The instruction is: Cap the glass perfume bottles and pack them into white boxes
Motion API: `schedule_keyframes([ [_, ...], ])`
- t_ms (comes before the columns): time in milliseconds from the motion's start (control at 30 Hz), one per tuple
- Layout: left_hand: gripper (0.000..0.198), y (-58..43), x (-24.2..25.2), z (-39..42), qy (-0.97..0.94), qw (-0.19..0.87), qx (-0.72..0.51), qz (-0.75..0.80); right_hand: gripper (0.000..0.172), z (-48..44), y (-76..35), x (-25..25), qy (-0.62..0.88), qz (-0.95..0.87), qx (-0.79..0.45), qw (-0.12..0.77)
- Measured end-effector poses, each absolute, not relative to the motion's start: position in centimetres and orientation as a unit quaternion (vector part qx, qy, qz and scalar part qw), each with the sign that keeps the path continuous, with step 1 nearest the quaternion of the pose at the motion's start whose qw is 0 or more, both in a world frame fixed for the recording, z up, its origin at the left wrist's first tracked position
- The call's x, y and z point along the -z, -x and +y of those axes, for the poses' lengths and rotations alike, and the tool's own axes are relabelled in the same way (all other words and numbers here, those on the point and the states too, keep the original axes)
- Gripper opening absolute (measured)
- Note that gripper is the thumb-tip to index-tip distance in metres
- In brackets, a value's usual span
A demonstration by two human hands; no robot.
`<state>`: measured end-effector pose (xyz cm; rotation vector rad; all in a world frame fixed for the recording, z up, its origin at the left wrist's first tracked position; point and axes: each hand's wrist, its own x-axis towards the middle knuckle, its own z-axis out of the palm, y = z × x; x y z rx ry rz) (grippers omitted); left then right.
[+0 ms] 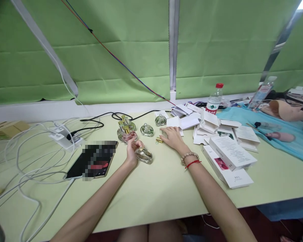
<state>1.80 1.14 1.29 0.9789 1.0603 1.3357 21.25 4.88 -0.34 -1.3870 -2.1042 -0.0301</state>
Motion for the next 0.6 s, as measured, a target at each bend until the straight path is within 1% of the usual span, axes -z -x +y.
schedule_keyframes([
  [67,0.049,-1.9,-1.2,1.0,-0.41,0.557,-0.568,0.446,0.034,5.1,-21.6,0.3,0.523,-0.794,0.009,0.309],
  [167,0.049,-2.0,-1.1,0.9,-0.405,0.552,-0.57,0.454,0.027,5.5,-22.3,0.3,0.545,-0.765,0.053,0.339],
  [200,0.049,-2.1,-1.1,0.8,-0.405,0.545,-0.573,0.459,0.027,5.7,-22.6,0.3,0.562,-0.745,0.072,0.352],
  [267,0.05,-2.2,-1.0,0.6,-0.404,0.524,-0.584,0.471,0.036,5.9,-23.2,0.6,0.605,-0.702,0.089,0.365],
  [333,0.051,-2.3,-0.9,0.5,-0.4,0.499,-0.598,0.483,0.044,6.0,-23.8,0.9,0.642,-0.674,0.069,0.359],
  [433,0.051,-2.3,-0.8,0.4,-0.39,0.466,-0.621,0.496,0.038,6.2,-24.8,1.4,0.662,-0.654,0.018,0.366],
  [500,0.05,-2.3,-0.9,0.4,-0.381,0.459,-0.63,0.498,0.036,6.2,-25.3,1.5,0.659,-0.63,-0.003,0.41],
  [600,0.048,-2.3,-1.0,0.4,-0.373,0.46,-0.634,0.497,0.034,6.3,-26.1,1.0,0.638,-0.562,-0.006,0.526],
])
